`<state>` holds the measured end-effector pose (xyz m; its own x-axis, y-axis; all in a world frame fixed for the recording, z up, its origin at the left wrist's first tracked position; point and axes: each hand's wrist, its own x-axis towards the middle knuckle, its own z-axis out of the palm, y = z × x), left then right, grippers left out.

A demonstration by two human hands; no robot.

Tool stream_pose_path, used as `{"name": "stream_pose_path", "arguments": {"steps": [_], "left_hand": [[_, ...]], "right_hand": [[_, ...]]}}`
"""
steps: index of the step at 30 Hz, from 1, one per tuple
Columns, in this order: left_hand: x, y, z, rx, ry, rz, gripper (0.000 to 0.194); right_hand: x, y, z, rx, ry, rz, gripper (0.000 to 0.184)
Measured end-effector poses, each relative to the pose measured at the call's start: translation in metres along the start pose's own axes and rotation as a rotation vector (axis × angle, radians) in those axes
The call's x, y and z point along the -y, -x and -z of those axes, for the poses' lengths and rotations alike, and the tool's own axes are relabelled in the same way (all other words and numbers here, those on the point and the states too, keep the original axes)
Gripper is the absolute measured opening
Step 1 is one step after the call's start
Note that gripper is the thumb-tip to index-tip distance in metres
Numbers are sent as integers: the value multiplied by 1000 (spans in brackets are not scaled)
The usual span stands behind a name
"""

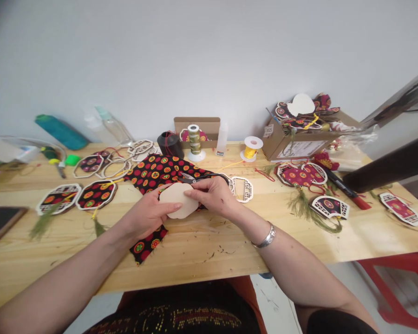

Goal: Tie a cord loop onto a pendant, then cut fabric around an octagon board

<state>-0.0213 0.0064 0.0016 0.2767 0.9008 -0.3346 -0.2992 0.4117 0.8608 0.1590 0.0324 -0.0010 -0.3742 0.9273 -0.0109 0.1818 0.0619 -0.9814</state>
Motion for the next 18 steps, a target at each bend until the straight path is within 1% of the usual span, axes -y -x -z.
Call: {"name": "stream_pose_path", "arguments": {"steps": [8,18], "left_hand": [[-5,1,0,-3,70,41,48],[-7,1,-1,-18,86,77,54]], "right_hand": [[0,1,0,14,-15,26,27],[-1,0,1,14,-15,-4,27]]}}
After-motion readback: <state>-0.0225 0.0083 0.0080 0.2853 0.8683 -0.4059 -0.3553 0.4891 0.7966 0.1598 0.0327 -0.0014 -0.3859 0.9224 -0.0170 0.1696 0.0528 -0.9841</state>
